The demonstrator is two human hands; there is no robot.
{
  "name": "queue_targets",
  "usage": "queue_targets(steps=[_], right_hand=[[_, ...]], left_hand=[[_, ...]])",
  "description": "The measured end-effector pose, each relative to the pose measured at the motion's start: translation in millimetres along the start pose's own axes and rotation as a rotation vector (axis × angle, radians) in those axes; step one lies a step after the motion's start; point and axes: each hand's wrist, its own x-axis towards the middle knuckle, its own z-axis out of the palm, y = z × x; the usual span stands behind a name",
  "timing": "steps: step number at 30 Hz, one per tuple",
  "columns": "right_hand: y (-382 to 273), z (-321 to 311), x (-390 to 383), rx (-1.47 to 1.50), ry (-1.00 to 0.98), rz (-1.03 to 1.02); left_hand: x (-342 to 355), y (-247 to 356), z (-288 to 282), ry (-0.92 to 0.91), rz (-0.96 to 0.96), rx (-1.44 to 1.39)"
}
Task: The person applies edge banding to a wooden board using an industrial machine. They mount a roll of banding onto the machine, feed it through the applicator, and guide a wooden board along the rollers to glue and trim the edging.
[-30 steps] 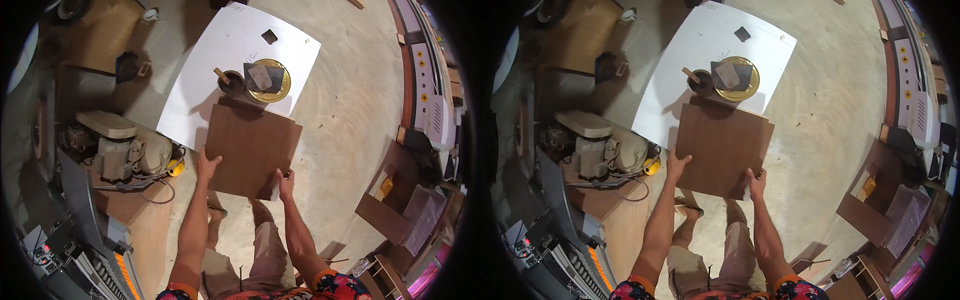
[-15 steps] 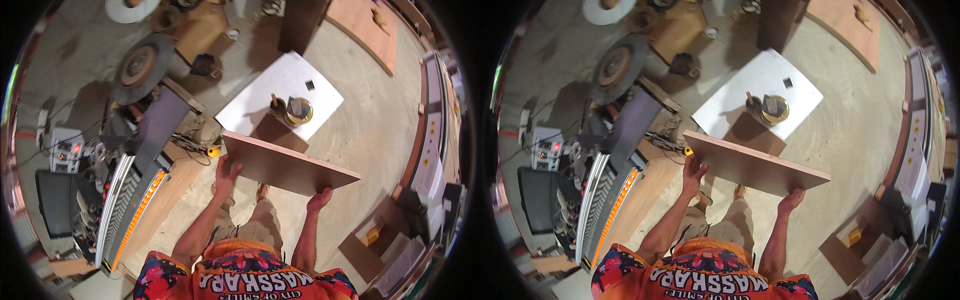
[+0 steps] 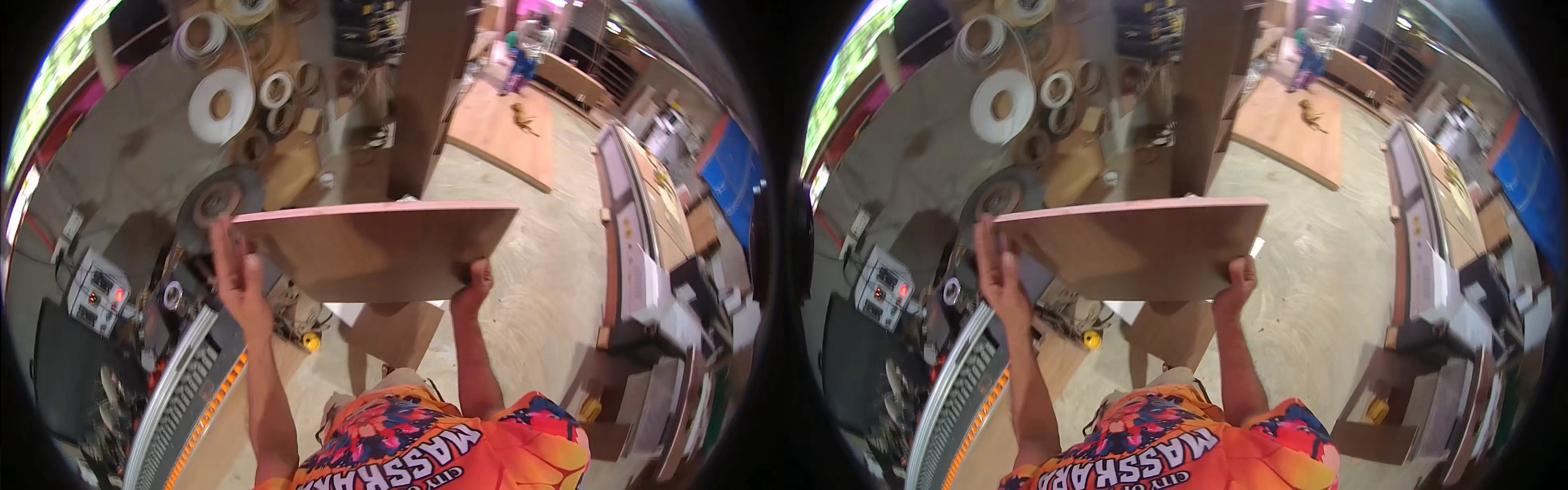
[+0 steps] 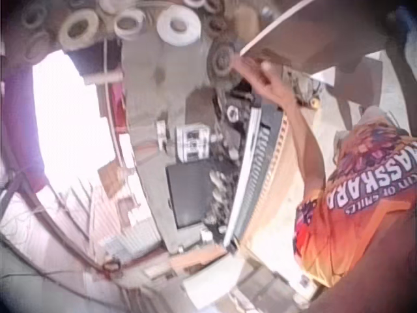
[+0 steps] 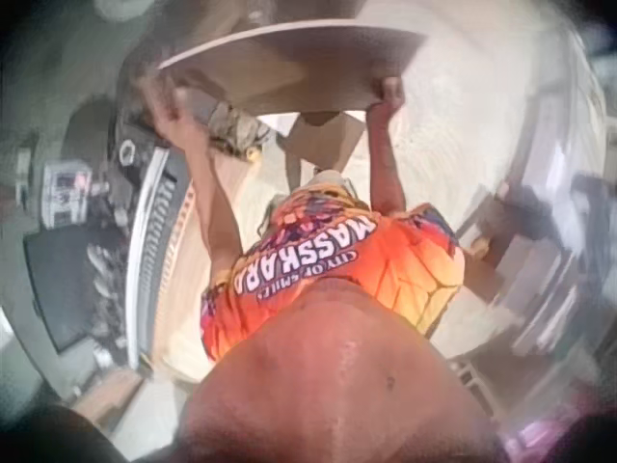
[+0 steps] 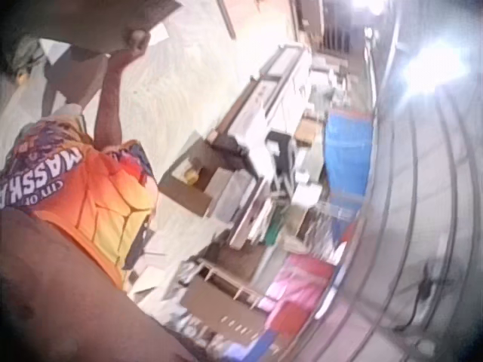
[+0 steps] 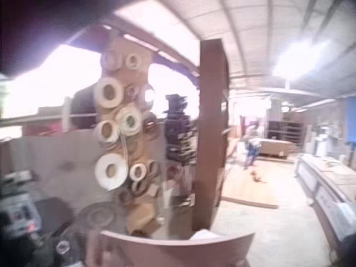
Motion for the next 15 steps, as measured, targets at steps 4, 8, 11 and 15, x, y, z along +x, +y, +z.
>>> queue_targets(steps=[4,8,11,15], right_hand=[[-51,37,-4,0.117,0.086,0.047],[-70,59,-4,0.314,0.015,0.098],[-90,67,-9,0.420,0.056,0.070],[-84,56,-7,0.483,0.140,0.121]], left_hand=[[10,12,29,-0.129,0.027,0.088],[-70,-39,-27,-0.269,-0.046,0.504],[-206,-181,-159,-1.078,-0.845,1.004],[-189,-139,-77,-0.610,-1.098,0.109]])
